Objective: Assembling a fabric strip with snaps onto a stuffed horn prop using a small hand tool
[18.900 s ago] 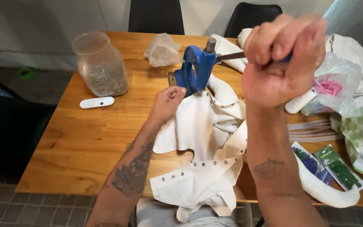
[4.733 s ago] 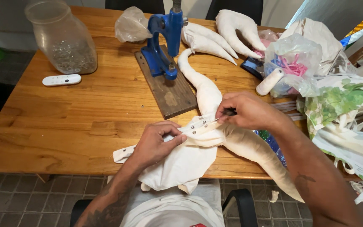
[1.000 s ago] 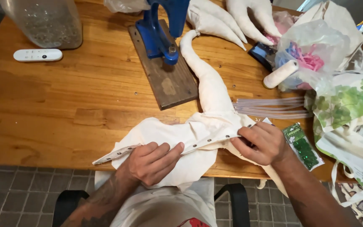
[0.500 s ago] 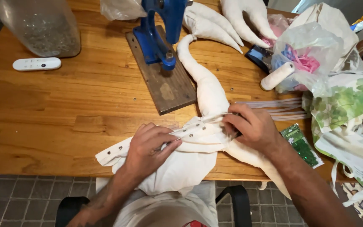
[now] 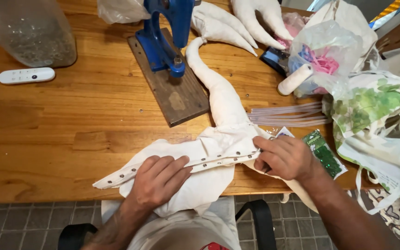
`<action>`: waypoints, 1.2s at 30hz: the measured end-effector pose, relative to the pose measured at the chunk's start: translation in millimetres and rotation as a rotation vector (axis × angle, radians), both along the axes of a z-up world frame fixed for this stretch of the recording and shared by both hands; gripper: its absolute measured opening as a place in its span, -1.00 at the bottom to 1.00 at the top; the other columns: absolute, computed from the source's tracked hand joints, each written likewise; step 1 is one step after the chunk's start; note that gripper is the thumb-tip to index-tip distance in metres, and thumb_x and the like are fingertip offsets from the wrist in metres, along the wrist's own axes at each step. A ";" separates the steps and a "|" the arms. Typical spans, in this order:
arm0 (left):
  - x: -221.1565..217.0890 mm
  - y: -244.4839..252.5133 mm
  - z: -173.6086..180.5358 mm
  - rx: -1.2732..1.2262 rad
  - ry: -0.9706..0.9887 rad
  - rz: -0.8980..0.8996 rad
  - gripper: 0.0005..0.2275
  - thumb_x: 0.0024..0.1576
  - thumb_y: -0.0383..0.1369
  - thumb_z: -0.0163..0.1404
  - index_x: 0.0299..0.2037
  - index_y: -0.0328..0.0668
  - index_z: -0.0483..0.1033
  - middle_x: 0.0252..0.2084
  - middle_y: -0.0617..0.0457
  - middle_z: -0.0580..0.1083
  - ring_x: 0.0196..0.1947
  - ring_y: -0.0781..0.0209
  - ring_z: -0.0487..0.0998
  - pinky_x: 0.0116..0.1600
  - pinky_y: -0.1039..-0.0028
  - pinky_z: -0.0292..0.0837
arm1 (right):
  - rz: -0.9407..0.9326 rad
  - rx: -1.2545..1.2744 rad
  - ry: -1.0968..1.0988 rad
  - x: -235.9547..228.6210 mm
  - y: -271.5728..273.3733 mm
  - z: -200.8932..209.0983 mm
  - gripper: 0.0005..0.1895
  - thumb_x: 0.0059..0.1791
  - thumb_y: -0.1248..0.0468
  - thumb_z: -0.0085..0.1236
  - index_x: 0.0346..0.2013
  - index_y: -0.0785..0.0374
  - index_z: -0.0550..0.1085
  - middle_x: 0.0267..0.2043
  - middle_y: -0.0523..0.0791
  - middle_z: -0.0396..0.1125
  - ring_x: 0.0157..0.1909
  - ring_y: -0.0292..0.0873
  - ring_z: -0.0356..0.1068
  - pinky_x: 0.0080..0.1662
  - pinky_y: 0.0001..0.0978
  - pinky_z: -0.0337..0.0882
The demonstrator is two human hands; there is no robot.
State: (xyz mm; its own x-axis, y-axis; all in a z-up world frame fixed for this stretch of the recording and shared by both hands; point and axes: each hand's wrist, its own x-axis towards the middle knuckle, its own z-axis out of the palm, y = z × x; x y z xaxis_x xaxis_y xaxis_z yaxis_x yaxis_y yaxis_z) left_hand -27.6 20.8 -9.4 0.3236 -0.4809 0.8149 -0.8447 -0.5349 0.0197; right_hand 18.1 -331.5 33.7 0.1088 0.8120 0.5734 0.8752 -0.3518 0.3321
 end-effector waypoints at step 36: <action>24.9 -5.7 8.0 -0.573 0.754 -0.066 -0.87 -0.05 -0.40 0.35 -0.50 -0.19 0.64 -0.38 -0.07 0.63 -0.34 -0.11 0.65 -0.19 0.28 0.49 | -0.047 0.346 0.886 32.3 44.5 41.8 -0.90 -0.08 0.24 0.35 -0.34 0.19 0.67 -0.60 -0.09 0.34 -0.62 -0.16 0.28 -0.49 -0.40 0.32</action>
